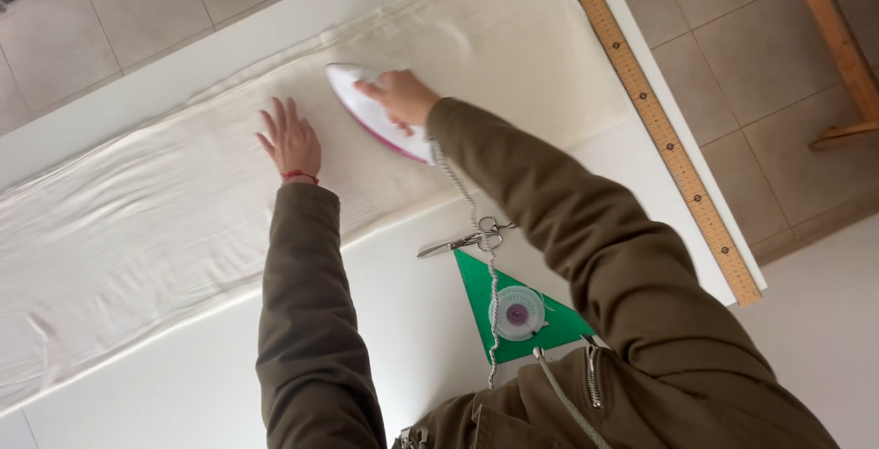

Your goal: The person irons a large white fabric on a table using a pink and white iron, smoothing the material with their left hand. They briefly turn off a wall switch and later use a wooden ruler to measure the fabric.

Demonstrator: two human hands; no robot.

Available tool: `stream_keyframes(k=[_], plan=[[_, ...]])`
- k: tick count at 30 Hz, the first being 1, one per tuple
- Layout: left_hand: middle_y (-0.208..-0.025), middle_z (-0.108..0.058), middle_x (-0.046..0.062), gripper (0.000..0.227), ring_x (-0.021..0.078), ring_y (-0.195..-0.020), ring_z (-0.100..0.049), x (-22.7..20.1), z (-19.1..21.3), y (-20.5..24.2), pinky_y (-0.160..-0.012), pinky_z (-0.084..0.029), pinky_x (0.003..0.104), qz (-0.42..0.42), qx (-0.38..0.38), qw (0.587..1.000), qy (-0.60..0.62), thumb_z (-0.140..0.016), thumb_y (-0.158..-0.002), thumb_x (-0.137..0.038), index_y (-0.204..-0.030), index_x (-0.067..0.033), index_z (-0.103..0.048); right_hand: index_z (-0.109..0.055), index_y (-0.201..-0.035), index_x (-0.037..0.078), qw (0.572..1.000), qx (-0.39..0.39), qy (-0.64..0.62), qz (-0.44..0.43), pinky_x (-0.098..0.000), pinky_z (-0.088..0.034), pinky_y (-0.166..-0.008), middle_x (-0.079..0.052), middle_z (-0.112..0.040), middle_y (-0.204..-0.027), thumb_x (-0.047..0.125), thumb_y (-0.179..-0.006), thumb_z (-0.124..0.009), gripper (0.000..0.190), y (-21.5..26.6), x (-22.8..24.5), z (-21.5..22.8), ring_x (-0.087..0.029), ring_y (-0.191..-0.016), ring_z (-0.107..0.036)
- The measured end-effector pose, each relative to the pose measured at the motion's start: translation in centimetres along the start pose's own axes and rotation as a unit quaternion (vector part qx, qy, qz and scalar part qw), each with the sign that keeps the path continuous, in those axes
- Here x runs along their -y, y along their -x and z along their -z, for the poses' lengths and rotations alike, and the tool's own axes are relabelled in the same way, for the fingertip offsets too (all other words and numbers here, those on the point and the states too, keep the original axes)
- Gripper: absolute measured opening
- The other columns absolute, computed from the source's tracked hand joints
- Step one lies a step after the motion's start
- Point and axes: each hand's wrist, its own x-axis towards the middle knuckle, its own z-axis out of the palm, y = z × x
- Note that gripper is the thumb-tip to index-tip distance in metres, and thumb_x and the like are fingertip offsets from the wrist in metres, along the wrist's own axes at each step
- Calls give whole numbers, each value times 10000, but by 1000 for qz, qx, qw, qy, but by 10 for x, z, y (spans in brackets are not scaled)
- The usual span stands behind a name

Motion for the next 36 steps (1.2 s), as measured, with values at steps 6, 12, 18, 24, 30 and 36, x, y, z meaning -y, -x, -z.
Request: stream_keyframes(k=[6,12,18,24,30,36], plan=[[-1743,-150,52,576,344,-1609,-71,-13,18,1,-1265,-7,644,21,-54,994,-92,-365,-1100,-339,-1660,-224,-296,-607,-701,-96,995,-14,83,-62,-353,-489,-328,-103,-562,-467,540,-1038,-534,723,-38,6,-12,-205,-334,-573],[-1755,-117,98,585,365,-1612,-45,-21,25,6,-1273,10,631,5,-69,991,-112,-333,-1136,-356,-1689,-182,-256,-568,-872,-87,986,-137,-80,-58,-367,-471,-272,-118,-541,-481,506,-1008,-590,608,-38,-62,94,-197,-315,-548],[-1767,-122,72,586,354,-1621,-31,-23,27,10,-1287,19,622,7,-64,991,-115,-330,-1132,-337,-1695,-193,-250,-601,-1044,-96,944,-296,-122,-82,-335,-496,-321,-108,-585,-603,555,-1013,-562,653,11,-100,169,-144,-396,-557],[-1760,-117,62,586,356,-1617,-29,-18,21,5,-1281,16,619,17,-71,991,-109,-332,-1132,-362,-1690,-202,-246,-555,-1078,-81,883,-422,-173,-110,-377,-505,-322,-100,-608,-633,539,-987,-575,627,47,-142,210,-164,-399,-559],[-1758,-105,96,634,363,-1610,-26,0,13,-3,-1266,30,633,20,-67,994,-88,-377,-1100,-351,-1680,-140,-230,-583,-969,-35,910,-382,-140,-79,-368,-451,-328,-89,-587,-575,560,-1014,-558,598,106,-143,185,-194,-365,-546],[-1742,-216,162,771,296,-1637,-221,-52,-42,88,-1335,-218,452,-129,-22,949,286,-624,-1080,-246,-1667,-37,-171,-643,-1115,39,956,-190,-221,-26,-252,-417,-339,15,-542,-634,527,-1041,-493,516,202,-30,95,-66,-384,-443]])
